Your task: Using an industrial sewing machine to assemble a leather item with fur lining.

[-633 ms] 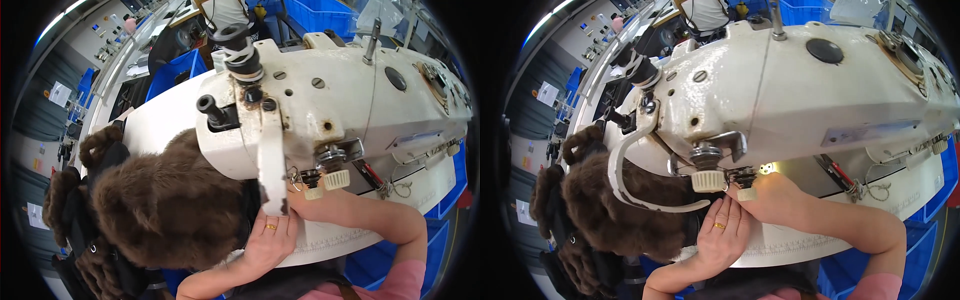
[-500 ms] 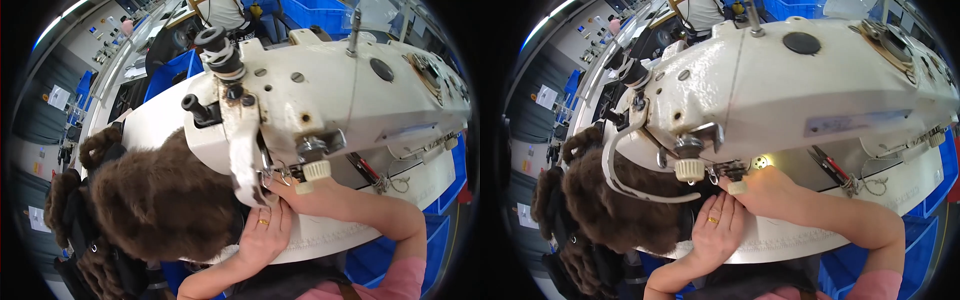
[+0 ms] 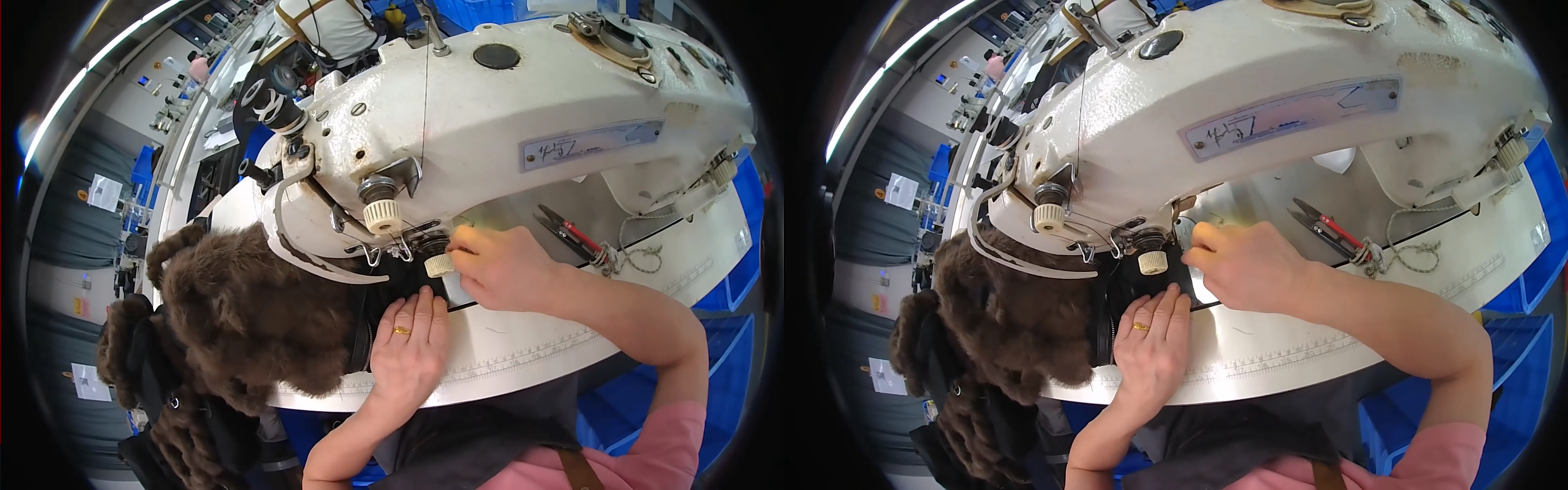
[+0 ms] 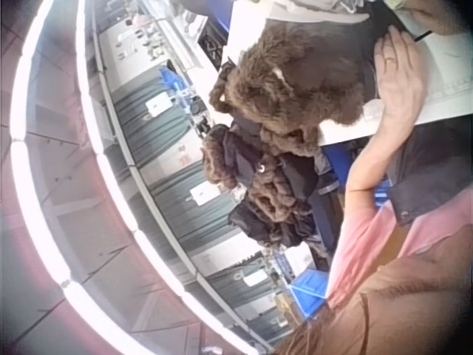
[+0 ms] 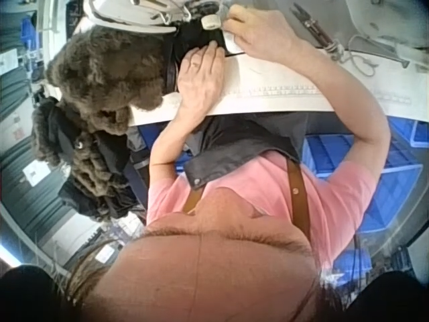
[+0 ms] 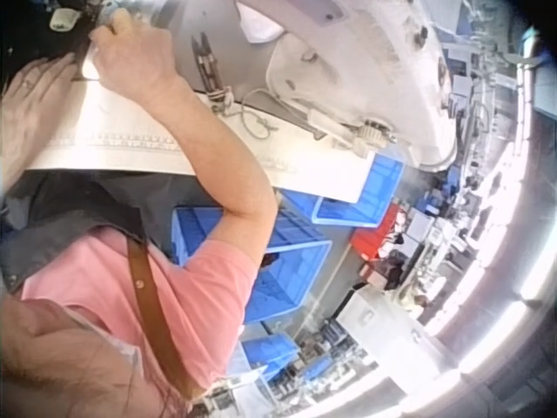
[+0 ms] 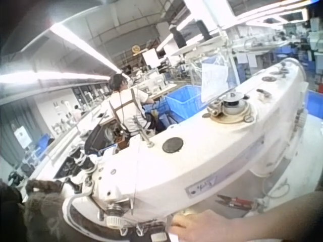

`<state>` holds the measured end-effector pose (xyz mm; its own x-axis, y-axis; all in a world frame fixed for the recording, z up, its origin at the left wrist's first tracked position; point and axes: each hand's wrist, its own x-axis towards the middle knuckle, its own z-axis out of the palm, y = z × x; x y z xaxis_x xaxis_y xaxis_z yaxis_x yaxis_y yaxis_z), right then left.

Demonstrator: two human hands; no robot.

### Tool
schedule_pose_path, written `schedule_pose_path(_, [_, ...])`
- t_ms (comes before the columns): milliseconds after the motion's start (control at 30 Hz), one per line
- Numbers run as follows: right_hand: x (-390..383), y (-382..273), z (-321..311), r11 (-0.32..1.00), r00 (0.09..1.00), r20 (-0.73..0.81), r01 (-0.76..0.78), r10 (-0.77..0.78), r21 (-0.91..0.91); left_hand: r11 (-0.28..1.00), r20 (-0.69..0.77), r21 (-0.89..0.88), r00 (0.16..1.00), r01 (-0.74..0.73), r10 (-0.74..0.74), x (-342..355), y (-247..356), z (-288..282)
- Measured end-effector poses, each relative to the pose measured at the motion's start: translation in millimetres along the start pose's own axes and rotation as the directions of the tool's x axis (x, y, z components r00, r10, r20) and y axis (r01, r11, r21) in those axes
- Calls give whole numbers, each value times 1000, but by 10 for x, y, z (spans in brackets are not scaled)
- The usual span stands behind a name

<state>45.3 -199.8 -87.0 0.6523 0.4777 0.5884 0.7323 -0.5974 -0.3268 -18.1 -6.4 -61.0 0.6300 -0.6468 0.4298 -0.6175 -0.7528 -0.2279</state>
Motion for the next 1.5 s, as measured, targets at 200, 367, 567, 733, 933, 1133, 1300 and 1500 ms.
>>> schedule_pose_path(200, [53,-90,56,983,988,148,74,-49,-169,1000,-1,1,1000,28,-28,-17,-4,-1])
schedule_pose_path(367, [142,-81,140,981,977,213,51,-10,-187,993,-51,-64,994,97,-100,-42,-33,25])
schedule_pose_path(567, [126,83,93,971,988,30,-154,151,184,967,-61,-217,987,130,-147,-6,-148,7])
schedule_pose_path(733, [123,34,76,999,990,132,-45,46,-13,964,-66,-226,985,140,-159,-18,-137,22])
schedule_pose_path(933, [93,-67,45,983,978,205,83,-49,-162,994,-38,-111,999,22,-26,-69,-100,-3])
schedule_pose_path(1133, [95,-50,83,979,978,203,93,-55,-181,998,32,-56,999,-11,13,-46,-11,-5])
schedule_pose_path(1300, [114,-27,38,977,972,225,114,-72,-179,998,10,-60,1000,-17,17,-39,-49,28])
schedule_pose_path(1500, [128,-55,84,962,974,203,148,-102,-230,998,-4,-69,1000,-13,13,-64,-45,18])
